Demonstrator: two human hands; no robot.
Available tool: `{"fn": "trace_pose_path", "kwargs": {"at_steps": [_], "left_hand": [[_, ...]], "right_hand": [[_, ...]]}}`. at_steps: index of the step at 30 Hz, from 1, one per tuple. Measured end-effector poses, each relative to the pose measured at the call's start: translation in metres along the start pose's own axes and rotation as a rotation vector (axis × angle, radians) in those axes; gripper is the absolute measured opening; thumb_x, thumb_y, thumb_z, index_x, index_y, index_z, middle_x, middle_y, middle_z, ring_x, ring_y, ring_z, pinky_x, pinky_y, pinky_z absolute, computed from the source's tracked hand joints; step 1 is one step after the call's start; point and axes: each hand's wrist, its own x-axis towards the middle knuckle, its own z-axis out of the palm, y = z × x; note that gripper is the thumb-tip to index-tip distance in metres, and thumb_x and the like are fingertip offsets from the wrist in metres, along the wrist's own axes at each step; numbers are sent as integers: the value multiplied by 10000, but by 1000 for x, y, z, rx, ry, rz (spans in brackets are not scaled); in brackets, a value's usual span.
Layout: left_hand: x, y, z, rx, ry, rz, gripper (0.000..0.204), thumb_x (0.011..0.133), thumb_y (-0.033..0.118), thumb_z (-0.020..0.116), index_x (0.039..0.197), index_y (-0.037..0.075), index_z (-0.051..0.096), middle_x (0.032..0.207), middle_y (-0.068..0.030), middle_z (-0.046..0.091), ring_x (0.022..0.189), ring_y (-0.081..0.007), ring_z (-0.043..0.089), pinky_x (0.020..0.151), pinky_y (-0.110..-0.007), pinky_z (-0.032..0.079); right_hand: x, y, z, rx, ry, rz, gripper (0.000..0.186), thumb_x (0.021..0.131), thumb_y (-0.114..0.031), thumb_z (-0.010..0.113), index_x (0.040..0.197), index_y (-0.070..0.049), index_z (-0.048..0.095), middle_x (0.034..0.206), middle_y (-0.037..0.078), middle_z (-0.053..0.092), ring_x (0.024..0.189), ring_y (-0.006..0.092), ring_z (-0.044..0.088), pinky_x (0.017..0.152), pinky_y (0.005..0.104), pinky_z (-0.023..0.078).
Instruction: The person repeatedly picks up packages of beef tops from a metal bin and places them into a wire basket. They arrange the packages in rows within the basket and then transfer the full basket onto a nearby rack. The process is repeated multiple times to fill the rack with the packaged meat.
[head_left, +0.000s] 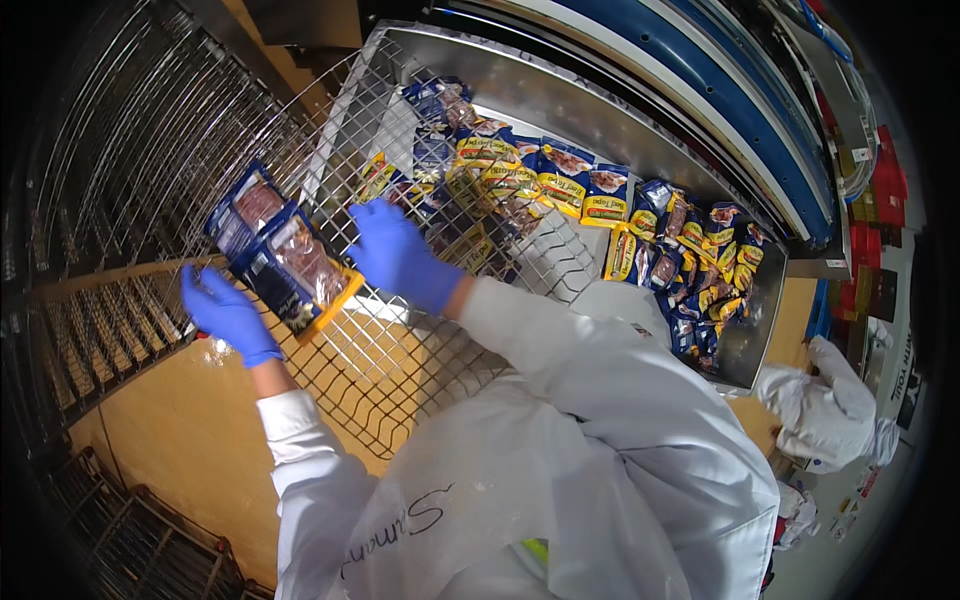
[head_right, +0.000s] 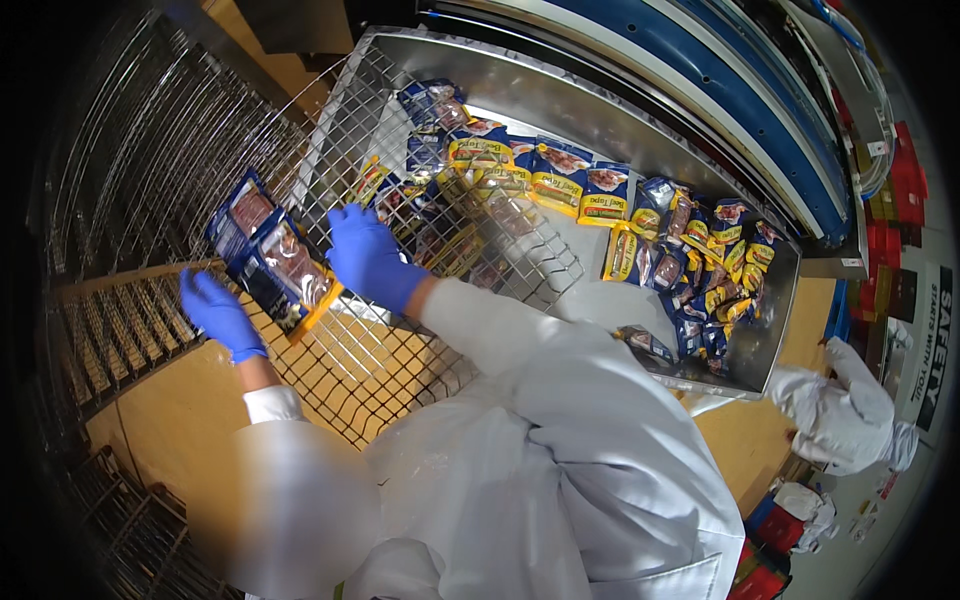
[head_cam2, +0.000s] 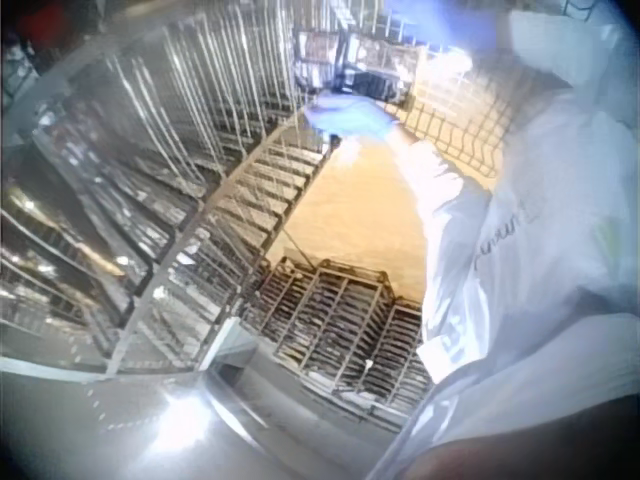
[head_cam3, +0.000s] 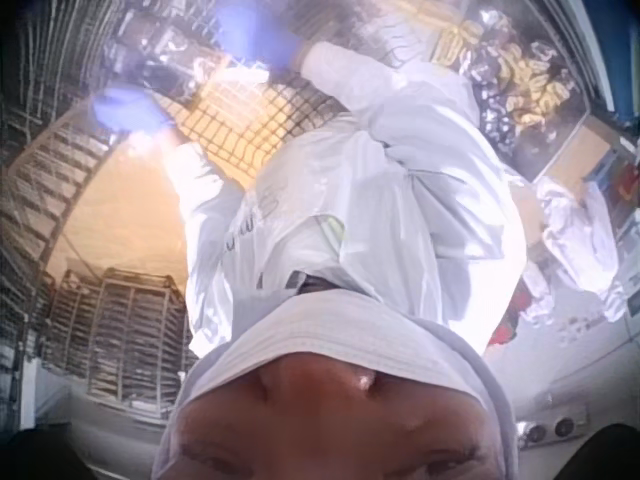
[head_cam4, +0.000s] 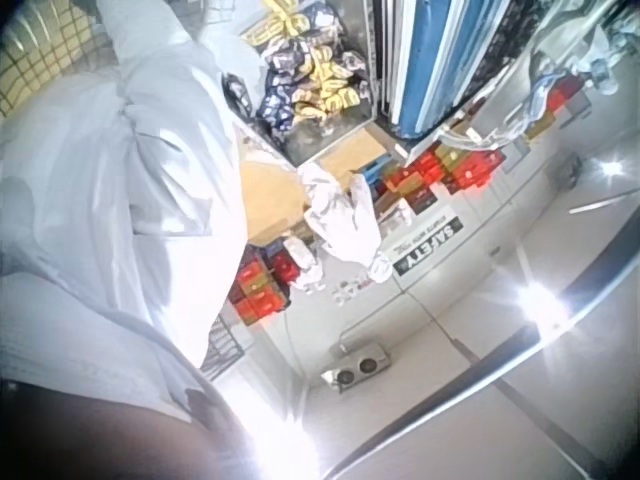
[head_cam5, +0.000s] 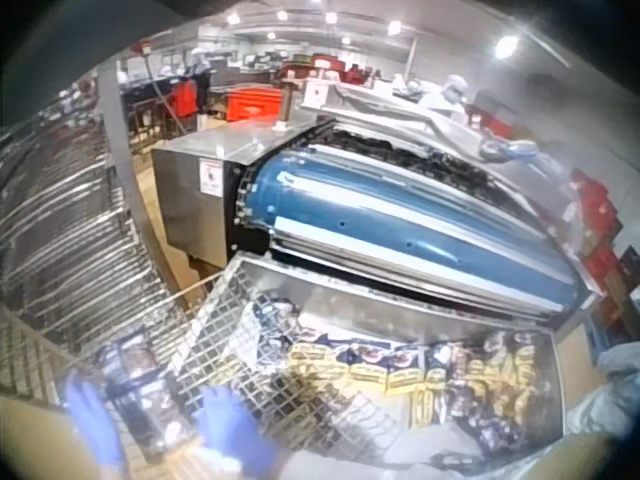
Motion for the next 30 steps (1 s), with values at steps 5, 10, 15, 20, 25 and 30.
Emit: {"fn": "trace_pose_path", "kwargs": {"at_steps": [5, 10, 15, 20, 25, 30], "left_hand": [[-59, 32, 41, 761, -512, 395, 670, 885, 478, 457, 1431, 127, 290, 1494, -167, 215, 1382, -344, 178, 1088, -548, 116], [-59, 21, 50, 755, -521, 420, 731, 858, 530, 464, 1455, 178, 232, 1521, -120, 156, 1397, -322, 140, 1071, -588, 114], [-63, 20, 52, 737, -527, 444, 750, 838, 501, 508, 1449, 158, 242, 1519, -118, 164, 1397, -322, 144, 1075, -579, 109], [-62, 17, 53, 669, -483, 530, 735, 842, 518, 477, 1436, 135, 277, 1508, -113, 205, 1391, -316, 167, 1081, -556, 112], [-65, 23, 54, 701, -482, 511, 738, 849, 541, 448, 1433, 124, 279, 1504, -113, 219, 1386, -315, 181, 1083, -546, 108], [-64, 26, 57, 641, -494, 548, 718, 850, 493, 485, 1431, 122, 286, 1495, -118, 238, 1379, -316, 201, 1083, -532, 118]], "right_hand": [[3, 156, -106, 341, 563, -93, 243, 847, -103, 607, 1076, -43, 552, 1030, 136, 621, 873, 153, 615, 725, 280, 504], [-27, 368, -74, -632, 204, 284, 259, 807, -82, 516, 1054, -6, 533, 892, 215, 625, 721, 349, 624, 663, 410, 516], [5, 430, -44, -654, 92, 163, 304, 816, -131, 522, 1110, -59, 508, 948, 130, 596, 679, 290, 618, 636, 384, 519], [7, 420, -168, -505, 155, 145, 289, 806, -160, 559, 1081, -81, 517, 954, 147, 596, 800, 292, 625, 660, 396, 510], [-58, 408, -187, -737, -149, 341, 342, 825, -126, 517, 1166, -114, 508, 1048, 163, 588, 929, 326, 612, 707, 438, 515], [-101, 429, -82, -1251, -111, 291, 415, 841, -174, 491, 1255, -162, 469, 1264, 228, 454, 1063, 467, 505, 763, 592, 460]]}}
